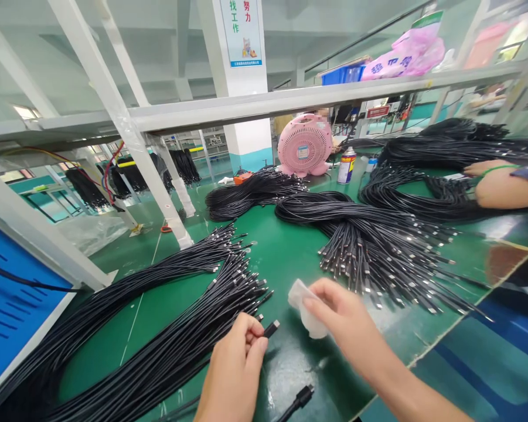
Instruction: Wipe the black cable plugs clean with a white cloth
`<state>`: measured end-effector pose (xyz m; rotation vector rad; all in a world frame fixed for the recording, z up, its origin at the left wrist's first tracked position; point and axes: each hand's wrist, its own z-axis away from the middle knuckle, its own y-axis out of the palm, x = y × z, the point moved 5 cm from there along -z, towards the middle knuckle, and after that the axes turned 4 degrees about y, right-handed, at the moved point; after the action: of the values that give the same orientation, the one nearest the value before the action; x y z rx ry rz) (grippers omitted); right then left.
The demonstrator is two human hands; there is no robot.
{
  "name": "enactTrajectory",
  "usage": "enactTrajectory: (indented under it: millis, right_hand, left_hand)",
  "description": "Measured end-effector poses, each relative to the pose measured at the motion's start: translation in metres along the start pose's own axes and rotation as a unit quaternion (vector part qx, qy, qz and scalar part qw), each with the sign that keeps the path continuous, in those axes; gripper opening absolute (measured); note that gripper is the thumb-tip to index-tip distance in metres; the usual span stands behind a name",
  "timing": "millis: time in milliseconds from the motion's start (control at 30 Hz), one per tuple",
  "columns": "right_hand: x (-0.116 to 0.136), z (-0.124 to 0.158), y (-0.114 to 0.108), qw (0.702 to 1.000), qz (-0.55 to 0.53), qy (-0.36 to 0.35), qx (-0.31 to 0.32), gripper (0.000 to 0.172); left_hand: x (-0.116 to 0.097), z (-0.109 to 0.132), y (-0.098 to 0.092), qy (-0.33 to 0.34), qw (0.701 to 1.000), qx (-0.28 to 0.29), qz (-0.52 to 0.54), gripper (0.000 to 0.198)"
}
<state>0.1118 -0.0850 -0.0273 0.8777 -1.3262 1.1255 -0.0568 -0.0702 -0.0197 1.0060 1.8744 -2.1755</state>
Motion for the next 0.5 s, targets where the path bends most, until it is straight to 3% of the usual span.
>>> enactTrajectory:
  millis: [133, 333, 500]
  right_hand:
    - [-0.003, 0.014, 0.018, 0.997, -0.06, 0.019, 0.055, 0.022]
    - [0.006, 0.026, 0.044, 0.987, -0.116, 0.01, 0.111, 0.024]
    - [0.001, 0.024, 0.043, 0.992, -0.1, 0.002, 0.081, 0.023]
  left_hand:
    - [0.003, 0.006, -0.011, 0.01, 0.978, 0.009, 0.206, 0.022]
    - [0.004, 0.004, -0.011, 0.038, 0.983, 0.022, 0.177, 0.023]
    - [0.01, 0.004, -0.017, 0.038, 0.981, 0.01, 0.189, 0.024]
